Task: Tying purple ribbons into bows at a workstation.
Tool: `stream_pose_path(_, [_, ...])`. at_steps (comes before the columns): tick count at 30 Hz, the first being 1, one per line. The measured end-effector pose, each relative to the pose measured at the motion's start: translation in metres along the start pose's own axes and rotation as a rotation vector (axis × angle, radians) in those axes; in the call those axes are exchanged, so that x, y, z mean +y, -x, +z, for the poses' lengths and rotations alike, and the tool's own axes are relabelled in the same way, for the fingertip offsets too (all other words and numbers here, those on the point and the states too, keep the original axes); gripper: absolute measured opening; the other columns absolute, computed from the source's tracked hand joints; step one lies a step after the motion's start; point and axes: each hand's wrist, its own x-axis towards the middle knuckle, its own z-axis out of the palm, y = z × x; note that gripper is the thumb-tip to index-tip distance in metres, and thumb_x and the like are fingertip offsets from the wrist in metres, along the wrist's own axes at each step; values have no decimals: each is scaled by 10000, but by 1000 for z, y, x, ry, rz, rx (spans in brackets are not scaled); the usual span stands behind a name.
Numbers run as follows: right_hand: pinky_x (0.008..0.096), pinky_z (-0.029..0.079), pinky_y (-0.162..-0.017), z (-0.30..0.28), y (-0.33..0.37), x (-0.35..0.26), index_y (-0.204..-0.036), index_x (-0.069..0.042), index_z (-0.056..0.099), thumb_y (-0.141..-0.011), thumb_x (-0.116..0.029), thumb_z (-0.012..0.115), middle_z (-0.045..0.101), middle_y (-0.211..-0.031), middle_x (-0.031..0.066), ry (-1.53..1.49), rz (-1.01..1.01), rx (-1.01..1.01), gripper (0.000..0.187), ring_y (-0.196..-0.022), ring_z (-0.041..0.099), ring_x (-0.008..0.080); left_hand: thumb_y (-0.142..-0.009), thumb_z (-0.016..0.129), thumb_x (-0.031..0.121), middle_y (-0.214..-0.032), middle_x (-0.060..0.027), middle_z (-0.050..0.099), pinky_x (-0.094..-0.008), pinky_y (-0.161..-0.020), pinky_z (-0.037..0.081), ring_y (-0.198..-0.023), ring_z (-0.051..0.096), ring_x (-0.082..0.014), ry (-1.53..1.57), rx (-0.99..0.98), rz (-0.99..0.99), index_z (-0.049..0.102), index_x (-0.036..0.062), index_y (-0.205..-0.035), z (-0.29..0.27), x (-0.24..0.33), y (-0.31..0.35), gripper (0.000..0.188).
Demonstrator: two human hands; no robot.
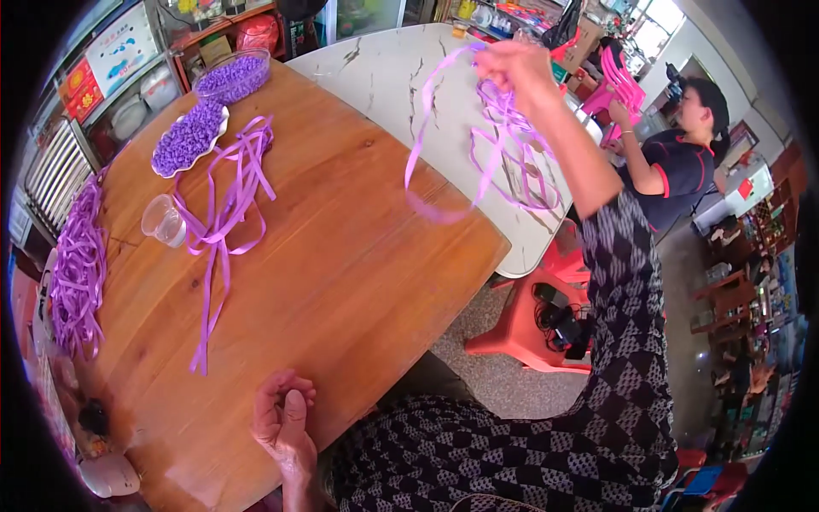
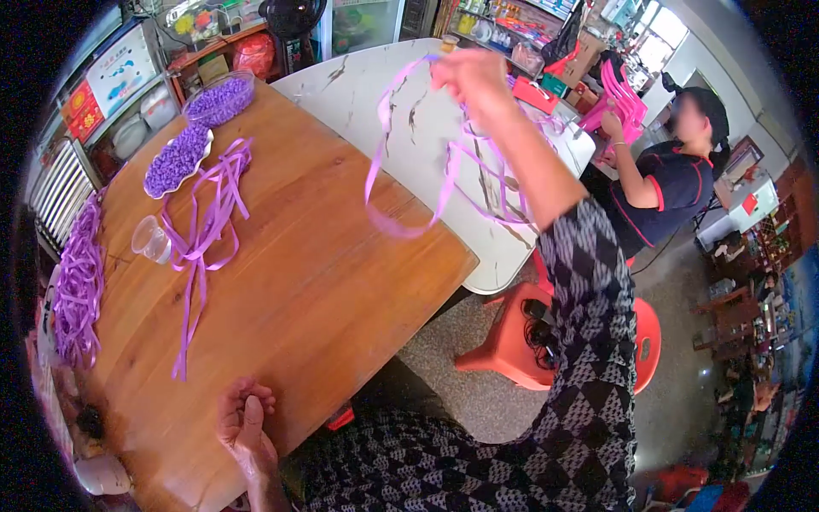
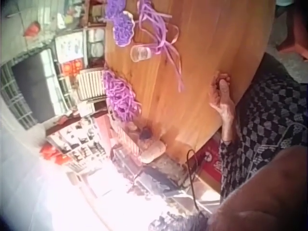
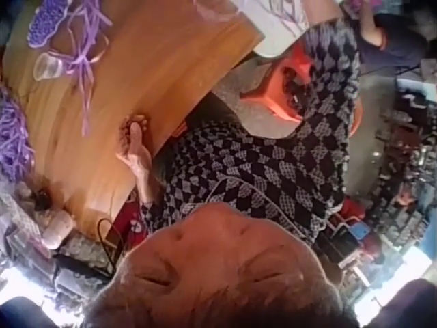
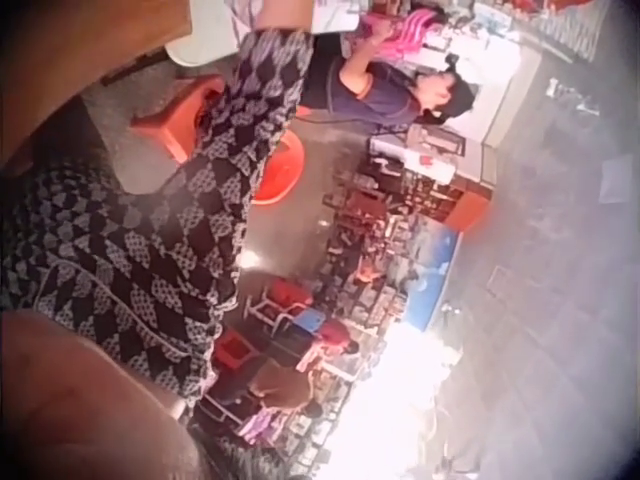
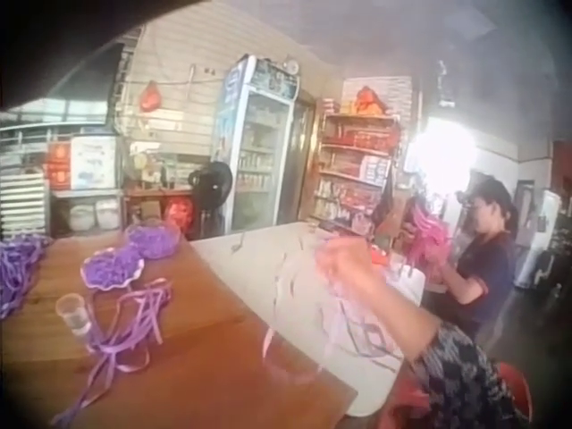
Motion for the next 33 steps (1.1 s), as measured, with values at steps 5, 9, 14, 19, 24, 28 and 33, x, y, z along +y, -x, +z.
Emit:
stream_pose_path(5, [268,488,-627,-41,-92,78,-999,13,636,-806,-130,541,669,-813,114,819,-282,-61,258,-683,628,197,-851,577,74,-856,-85,587,-226,-666,450,-730,537,-124,-48,-15,-12,544,-17,-1038,2,0,-2,210])
stream_pose_path(9, [347,483,-631,-20,-75,136,-917,-70,661,-767,-244,507,665,-817,129,1128,-611,69,276,-656,609,304,-851,573,57,-858,-81,588,-226,-674,451,-734,537,-122,-48,16,-24,541,-14,-1046,-2,-1,-1,210])
stream_pose_path(14, [297,490,-632,70,12,89,-847,-51,668,-760,-101,573,651,-727,102,699,-385,-90,138,-633,610,194,-846,513,-11,-862,-71,587,-230,-687,435,-757,526,-117,-56,8,-84,536,-11,-1045,-2,3,-1,200])
stream_pose_path(19, [323,450,-632,166,101,48,-875,-35,664,-737,-2,617,617,-760,112,175,-559,-447,150,-735,584,183,-863,519,12,-879,-61,593,-227,-713,446,-792,535,-109,-126,-40,-92,541,-8,-1056,-3,7,-3,195])
stream_pose_path(24, [390,406,-685,241,133,9,-881,-75,664,-708,-84,639,516,-719,93,319,-897,-503,175,-732,498,263,-873,535,29,-898,-48,602,-217,-741,449,-808,543,-94,-110,-95,-74,541,-6,-1074,-8,2,-1,204])
stream_pose_path(28, [395,372,-699,277,131,21,-719,-66,590,-689,-46,610,481,-732,100,487,-954,-502,41,-749,462,269,-877,534,35,-904,-48,604,-215,-751,447,-818,545,-91,-117,-106,-38,544,-6,-1071,-9,0,0,199])
stream_pose_path(33, [402,371,-659,259,161,18,-682,-59,555,-620,-7,538,482,-721,104,378,-969,-541,83,-725,457,275,-880,532,43,-897,-54,609,-212,-747,447,-816,555,-101,-127,-124,-35,544,-9,-1076,-11,2,1,203])
